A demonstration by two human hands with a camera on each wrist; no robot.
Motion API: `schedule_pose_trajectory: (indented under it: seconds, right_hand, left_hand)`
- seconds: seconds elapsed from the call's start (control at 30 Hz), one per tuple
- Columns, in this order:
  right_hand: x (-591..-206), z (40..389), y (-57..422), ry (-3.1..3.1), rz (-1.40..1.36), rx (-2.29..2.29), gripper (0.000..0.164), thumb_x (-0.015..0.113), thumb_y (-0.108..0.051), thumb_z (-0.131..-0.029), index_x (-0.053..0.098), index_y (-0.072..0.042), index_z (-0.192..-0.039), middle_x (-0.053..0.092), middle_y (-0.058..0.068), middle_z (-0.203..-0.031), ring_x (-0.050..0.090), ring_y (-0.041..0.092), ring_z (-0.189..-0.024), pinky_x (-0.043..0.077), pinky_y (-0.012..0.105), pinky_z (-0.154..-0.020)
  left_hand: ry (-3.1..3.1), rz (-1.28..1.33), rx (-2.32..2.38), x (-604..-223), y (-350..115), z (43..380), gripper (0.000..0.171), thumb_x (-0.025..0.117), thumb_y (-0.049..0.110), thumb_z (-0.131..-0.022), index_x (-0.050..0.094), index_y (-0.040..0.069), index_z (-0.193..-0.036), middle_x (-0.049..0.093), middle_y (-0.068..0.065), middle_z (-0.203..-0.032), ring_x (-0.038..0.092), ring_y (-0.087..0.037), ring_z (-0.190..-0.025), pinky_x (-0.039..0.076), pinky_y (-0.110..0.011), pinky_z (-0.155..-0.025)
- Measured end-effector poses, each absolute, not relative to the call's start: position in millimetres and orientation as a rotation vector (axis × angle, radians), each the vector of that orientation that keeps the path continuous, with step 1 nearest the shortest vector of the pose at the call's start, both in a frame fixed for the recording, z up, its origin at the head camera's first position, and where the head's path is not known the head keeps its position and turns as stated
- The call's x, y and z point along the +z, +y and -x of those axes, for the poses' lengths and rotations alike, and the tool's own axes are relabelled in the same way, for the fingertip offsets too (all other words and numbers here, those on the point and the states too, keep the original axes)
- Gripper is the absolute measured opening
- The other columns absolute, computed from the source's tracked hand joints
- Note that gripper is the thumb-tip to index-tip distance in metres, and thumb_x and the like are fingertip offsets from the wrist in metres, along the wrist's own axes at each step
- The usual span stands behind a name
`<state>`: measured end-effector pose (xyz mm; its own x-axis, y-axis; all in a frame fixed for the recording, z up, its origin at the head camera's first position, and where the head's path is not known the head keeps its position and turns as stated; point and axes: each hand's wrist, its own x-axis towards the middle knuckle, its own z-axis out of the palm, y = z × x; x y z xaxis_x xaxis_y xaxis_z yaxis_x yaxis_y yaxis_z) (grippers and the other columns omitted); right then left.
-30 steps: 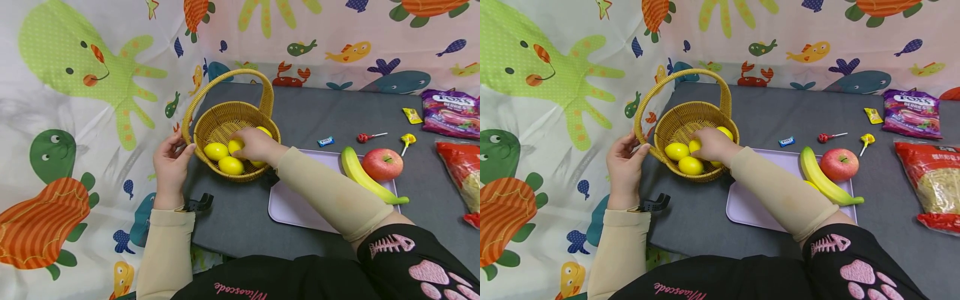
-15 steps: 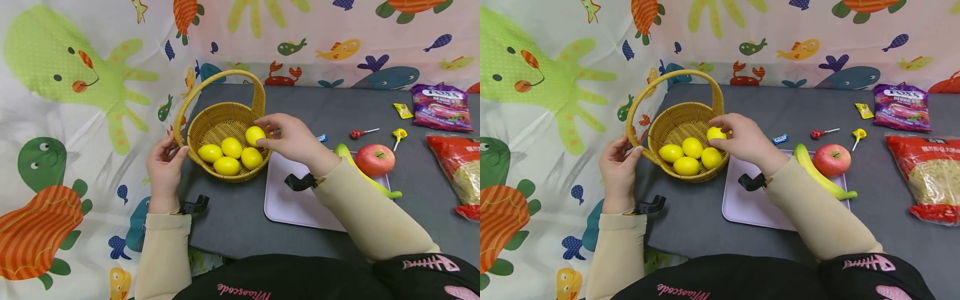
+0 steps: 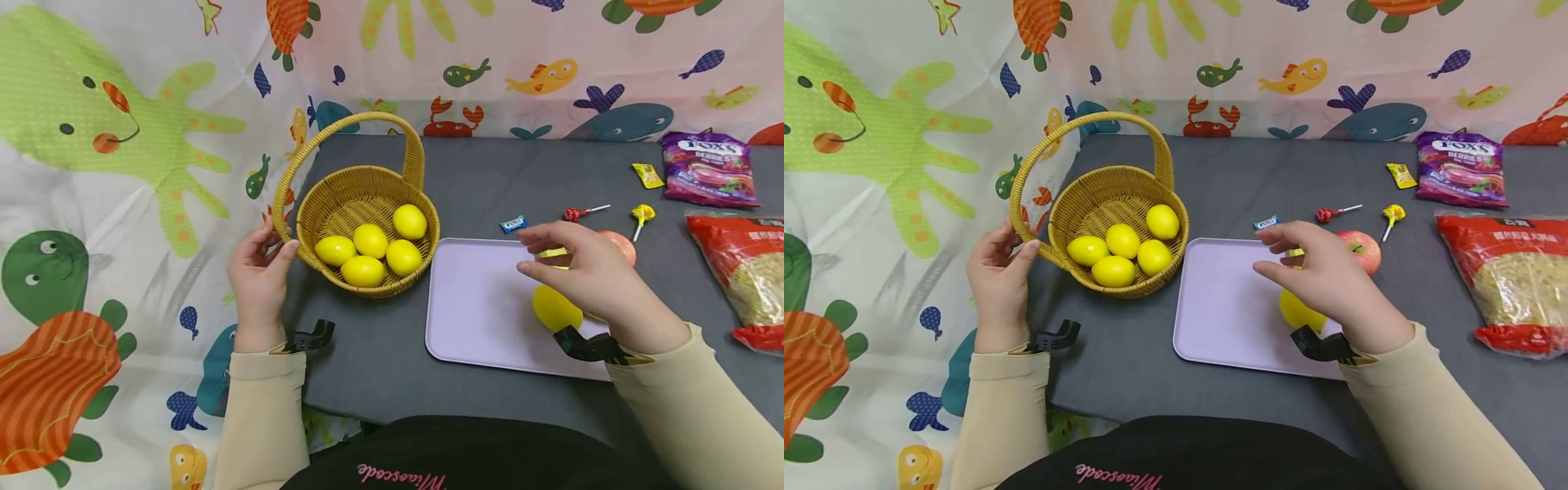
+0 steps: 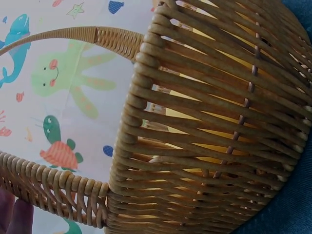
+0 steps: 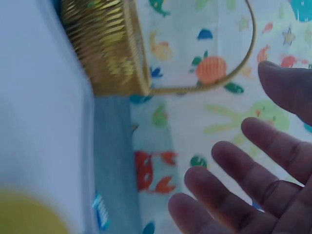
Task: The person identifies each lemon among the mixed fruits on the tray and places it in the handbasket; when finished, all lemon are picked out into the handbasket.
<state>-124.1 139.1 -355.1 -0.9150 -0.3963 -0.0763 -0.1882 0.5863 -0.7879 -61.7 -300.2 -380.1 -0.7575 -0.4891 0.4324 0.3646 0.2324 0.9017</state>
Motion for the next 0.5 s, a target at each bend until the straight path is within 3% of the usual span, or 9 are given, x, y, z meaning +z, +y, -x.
schedule_pose_trajectory:
  seconds: [0.1,0.23,0.33,0.5]
  right_hand:
    - [-367.9,114.7,158.5,2.571,0.419,-1.175,0.052,0.074,-0.044,-0.091,0.063,-0.016,-0.134,0.065,0.007,-0.128,0.058,0.028,-0.118,0.047,0.008,-0.079]
    - [-383.8,102.1,172.8,2.603,0.360,-1.099,0.057,0.074,-0.048,-0.090,0.063,-0.012,-0.134,0.064,0.011,-0.128,0.059,0.032,-0.116,0.060,0.034,-0.083]
    - [-393.9,95.3,175.8,2.645,0.357,-1.024,0.058,0.075,-0.048,-0.089,0.063,-0.012,-0.134,0.064,0.011,-0.126,0.059,0.032,-0.113,0.058,0.053,-0.085]
    - [-411.1,86.8,170.7,2.694,0.440,-0.942,0.056,0.080,-0.039,-0.086,0.065,-0.013,-0.133,0.065,0.010,-0.123,0.056,0.030,-0.107,0.051,0.055,-0.089]
  left_hand:
    - [-1.837,-0.144,-1.615,-380.4,-299.8,61.4,0.039,0.080,0.001,-0.085,0.073,0.010,-0.123,0.071,-0.008,-0.117,0.066,-0.023,-0.100,0.057,-0.025,-0.090]
    - [-1.833,-0.157,-1.618,-380.9,-299.5,61.5,0.038,0.080,0.002,-0.085,0.073,0.009,-0.122,0.070,-0.009,-0.118,0.065,-0.023,-0.101,0.057,-0.026,-0.090]
    - [-1.818,-0.149,-1.617,-381.4,-299.6,61.7,0.038,0.081,0.003,-0.085,0.073,0.008,-0.122,0.070,-0.010,-0.119,0.066,-0.023,-0.101,0.057,-0.026,-0.090]
    - [-1.788,-0.118,-1.637,-382.5,-298.4,63.5,0.038,0.082,0.004,-0.083,0.073,0.006,-0.120,0.070,-0.010,-0.120,0.066,-0.023,-0.099,0.058,-0.025,-0.089]
